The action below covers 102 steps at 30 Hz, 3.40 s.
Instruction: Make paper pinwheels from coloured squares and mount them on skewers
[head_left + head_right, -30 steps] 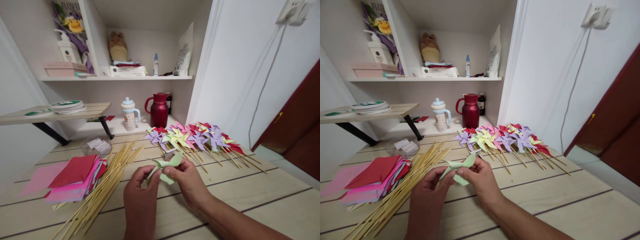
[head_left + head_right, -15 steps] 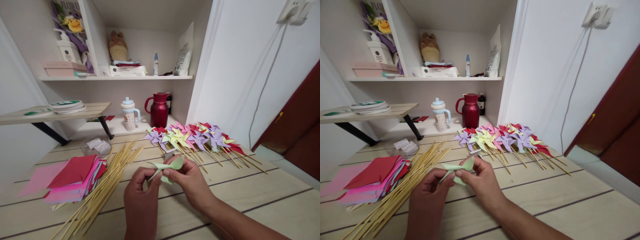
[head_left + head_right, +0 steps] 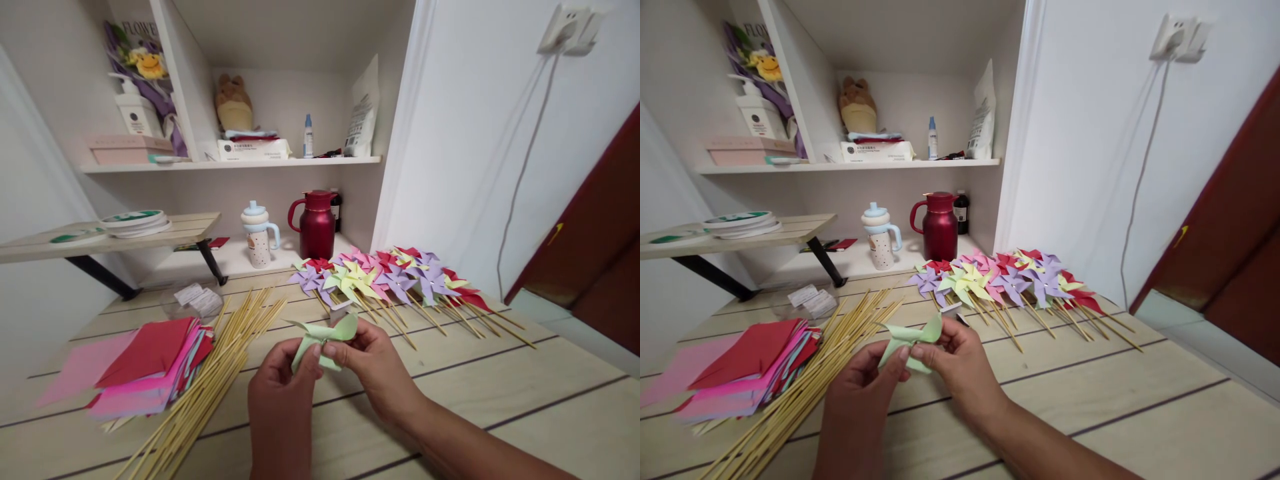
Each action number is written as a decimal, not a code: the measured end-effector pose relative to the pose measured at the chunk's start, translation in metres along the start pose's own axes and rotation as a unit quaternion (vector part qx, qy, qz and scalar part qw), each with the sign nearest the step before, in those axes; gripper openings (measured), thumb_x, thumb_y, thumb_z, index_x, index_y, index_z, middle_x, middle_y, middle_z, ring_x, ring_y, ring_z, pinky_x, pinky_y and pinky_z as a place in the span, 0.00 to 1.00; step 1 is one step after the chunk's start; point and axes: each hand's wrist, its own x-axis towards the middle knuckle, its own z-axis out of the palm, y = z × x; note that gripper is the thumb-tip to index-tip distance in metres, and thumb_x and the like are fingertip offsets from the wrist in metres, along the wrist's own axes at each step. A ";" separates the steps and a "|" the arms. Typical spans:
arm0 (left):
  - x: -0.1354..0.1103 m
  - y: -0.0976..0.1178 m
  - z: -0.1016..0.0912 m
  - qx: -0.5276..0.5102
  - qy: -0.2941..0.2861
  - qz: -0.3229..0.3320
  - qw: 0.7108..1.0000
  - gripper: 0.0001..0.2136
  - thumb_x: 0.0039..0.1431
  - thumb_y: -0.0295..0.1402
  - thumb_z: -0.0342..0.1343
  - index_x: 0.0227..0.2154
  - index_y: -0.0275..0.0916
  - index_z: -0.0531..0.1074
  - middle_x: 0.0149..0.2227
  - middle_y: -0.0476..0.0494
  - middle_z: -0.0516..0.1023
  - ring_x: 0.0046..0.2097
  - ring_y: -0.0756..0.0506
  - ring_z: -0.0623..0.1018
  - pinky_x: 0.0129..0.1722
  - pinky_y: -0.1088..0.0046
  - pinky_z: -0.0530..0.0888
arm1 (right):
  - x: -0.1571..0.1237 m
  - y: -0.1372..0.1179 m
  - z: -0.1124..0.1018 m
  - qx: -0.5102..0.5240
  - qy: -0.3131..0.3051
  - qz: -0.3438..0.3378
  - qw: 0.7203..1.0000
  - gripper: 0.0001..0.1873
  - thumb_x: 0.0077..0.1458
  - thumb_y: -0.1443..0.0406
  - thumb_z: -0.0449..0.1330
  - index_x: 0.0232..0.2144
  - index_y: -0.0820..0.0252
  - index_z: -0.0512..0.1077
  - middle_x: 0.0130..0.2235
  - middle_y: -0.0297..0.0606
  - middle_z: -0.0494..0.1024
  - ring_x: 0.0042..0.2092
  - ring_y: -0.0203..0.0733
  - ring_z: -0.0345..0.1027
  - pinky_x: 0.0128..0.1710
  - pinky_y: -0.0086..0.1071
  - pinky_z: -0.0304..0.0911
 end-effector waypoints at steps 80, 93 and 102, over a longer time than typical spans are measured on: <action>-0.005 -0.001 -0.002 0.061 -0.021 0.149 0.987 0.05 0.52 0.37 0.62 0.27 0.42 0.77 0.29 0.49 0.80 0.34 0.46 0.77 0.37 0.74 0.71 | -0.007 -0.006 0.000 -0.092 0.020 -0.036 0.995 0.08 0.51 0.67 0.66 0.33 0.55 0.70 0.29 0.29 0.70 0.30 0.35 0.60 0.30 0.28 0.56; 0.002 0.015 -0.021 0.220 -0.001 0.607 0.764 0.10 0.56 0.22 0.53 0.36 0.41 0.75 0.32 0.52 0.80 0.35 0.51 0.78 0.49 0.75 0.69 | -0.016 -0.024 -0.001 -0.226 -0.036 -0.314 0.921 0.13 0.53 0.78 0.60 0.32 0.53 0.70 0.37 0.33 0.75 0.38 0.38 0.70 0.38 0.32 0.65; 0.006 0.019 -0.027 0.237 -0.010 0.644 0.727 0.07 0.61 0.28 0.53 0.36 0.41 0.76 0.31 0.50 0.82 0.34 0.49 0.77 0.47 0.70 0.69 | -0.014 -0.032 -0.004 -0.288 -0.077 -0.371 0.880 0.15 0.52 0.78 0.58 0.35 0.55 0.74 0.33 0.35 0.77 0.36 0.41 0.71 0.42 0.38 0.64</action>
